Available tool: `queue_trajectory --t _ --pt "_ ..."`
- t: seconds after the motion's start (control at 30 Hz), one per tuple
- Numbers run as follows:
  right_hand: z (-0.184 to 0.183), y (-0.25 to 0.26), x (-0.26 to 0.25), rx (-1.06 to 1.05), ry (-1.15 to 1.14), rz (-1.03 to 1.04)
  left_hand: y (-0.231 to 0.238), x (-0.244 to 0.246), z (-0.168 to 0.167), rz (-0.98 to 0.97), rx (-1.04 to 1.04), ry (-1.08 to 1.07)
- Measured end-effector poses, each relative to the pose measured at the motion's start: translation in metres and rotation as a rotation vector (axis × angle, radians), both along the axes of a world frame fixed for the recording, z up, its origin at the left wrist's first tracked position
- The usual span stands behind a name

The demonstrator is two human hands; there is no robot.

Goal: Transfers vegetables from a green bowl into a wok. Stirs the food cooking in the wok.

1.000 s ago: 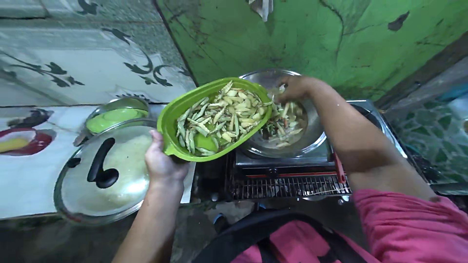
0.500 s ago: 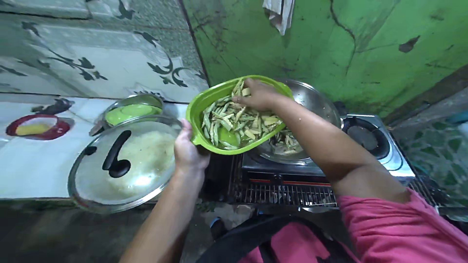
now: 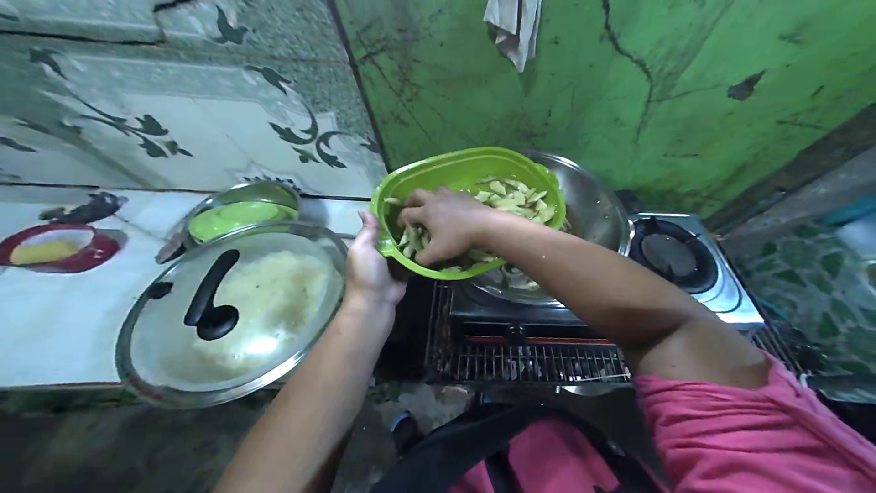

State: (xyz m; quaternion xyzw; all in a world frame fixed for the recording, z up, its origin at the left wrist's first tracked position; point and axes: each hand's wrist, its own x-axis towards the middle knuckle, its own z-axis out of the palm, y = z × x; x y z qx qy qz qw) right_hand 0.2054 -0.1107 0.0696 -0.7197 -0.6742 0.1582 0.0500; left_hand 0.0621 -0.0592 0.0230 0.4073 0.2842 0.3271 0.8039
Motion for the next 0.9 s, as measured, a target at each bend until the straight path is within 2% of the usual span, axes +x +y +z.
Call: queue_trajectory --t 0.2,0.37,0.6,0.73,0.83,0.9 --pt "0.003 -0.024 0.02 -0.108 -0.175 0.0 0.009 -0.006 -0.006 0.04 -0.064 0.018" --pt "0.007 -0.033 0.036 -0.241 -0.287 -0.155 0.008 -0.012 -0.004 0.049 -0.042 0.036" --pt "0.007 -0.036 0.055 -0.183 -0.38 -0.136 0.007 -0.007 -0.004 0.028 0.005 0.082" --pt "0.025 -0.041 0.086 -0.17 -0.322 -0.187 0.017 -0.01 -0.011 0.033 0.035 0.121" --pt "0.021 -0.055 0.125 -0.049 -0.207 -0.265 0.025 -0.017 -0.018 0.059 0.036 0.139" --pt "0.018 -0.063 0.14 -0.068 -0.189 -0.344 0.029 -0.021 -0.02 0.069 0.023 0.136"
